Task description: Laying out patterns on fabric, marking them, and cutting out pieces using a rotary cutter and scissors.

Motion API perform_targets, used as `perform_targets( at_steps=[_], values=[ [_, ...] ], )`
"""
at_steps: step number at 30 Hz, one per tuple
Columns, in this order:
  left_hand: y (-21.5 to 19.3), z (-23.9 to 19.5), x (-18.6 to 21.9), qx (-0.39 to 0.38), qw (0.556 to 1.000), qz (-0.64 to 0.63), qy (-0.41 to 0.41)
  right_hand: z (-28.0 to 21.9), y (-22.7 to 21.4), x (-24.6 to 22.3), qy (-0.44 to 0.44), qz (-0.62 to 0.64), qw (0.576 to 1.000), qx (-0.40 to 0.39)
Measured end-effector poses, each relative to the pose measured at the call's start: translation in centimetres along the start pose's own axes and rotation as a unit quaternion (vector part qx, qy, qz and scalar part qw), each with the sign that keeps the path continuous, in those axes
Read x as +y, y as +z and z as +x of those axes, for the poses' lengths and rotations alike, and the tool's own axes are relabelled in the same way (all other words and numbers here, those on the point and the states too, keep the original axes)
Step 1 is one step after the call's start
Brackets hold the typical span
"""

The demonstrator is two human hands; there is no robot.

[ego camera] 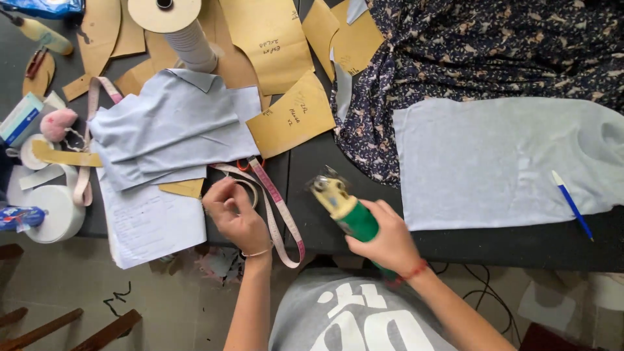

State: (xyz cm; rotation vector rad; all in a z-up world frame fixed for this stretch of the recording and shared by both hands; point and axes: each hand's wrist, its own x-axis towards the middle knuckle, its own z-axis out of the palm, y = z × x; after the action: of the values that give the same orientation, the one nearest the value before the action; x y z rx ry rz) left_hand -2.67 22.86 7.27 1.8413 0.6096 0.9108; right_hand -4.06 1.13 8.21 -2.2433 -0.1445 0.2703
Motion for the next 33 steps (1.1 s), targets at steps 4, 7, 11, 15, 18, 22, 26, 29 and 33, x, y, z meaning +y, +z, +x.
perform_targets(
  at_steps=[4, 7, 11, 15, 18, 22, 26, 29, 33],
  values=[
    [2.2, -3.5, 3.0, -0.156, 0.979, -0.002, 0.133, -6.0, -6.4, 5.4, 0.257, 0.153, 0.95, -0.088],
    [4.7, -7.8, 2.5, -0.355, 0.903, -0.056, 0.235, -9.1, -9.3, 5.4, 0.477, 0.3, 0.823, -0.076],
    [8.2, -12.8, 0.5, -0.443, 0.792, -0.036, 0.419, -10.4, -9.0, 4.5, 0.567, 0.04, 0.818, -0.086],
    [9.5, -14.7, -0.3, -0.464, 0.764, 0.035, 0.447, -10.2, -7.7, 3.9, 0.578, -0.071, 0.797, -0.158],
    [9.6, -14.2, 0.6, -0.429, 0.78, 0.035, 0.454, -8.9, -7.6, 3.6, 0.544, -0.059, 0.82, -0.165],
    [9.6, -14.0, 0.7, -0.425, 0.78, 0.044, 0.457, -8.8, -7.2, 4.3, 0.517, -0.055, 0.843, -0.136],
    [9.5, -14.3, 0.3, -0.439, 0.771, 0.051, 0.459, -8.6, -7.1, 4.5, 0.493, -0.08, 0.857, -0.127],
    [9.4, -14.3, 0.2, -0.437, 0.773, 0.048, 0.457, -8.0, -7.1, 4.4, 0.487, -0.073, 0.863, -0.113],
    [9.5, -14.2, -0.1, -0.444, 0.773, 0.037, 0.451, -6.9, -6.8, 4.7, 0.471, -0.071, 0.874, -0.093]
  ],
)
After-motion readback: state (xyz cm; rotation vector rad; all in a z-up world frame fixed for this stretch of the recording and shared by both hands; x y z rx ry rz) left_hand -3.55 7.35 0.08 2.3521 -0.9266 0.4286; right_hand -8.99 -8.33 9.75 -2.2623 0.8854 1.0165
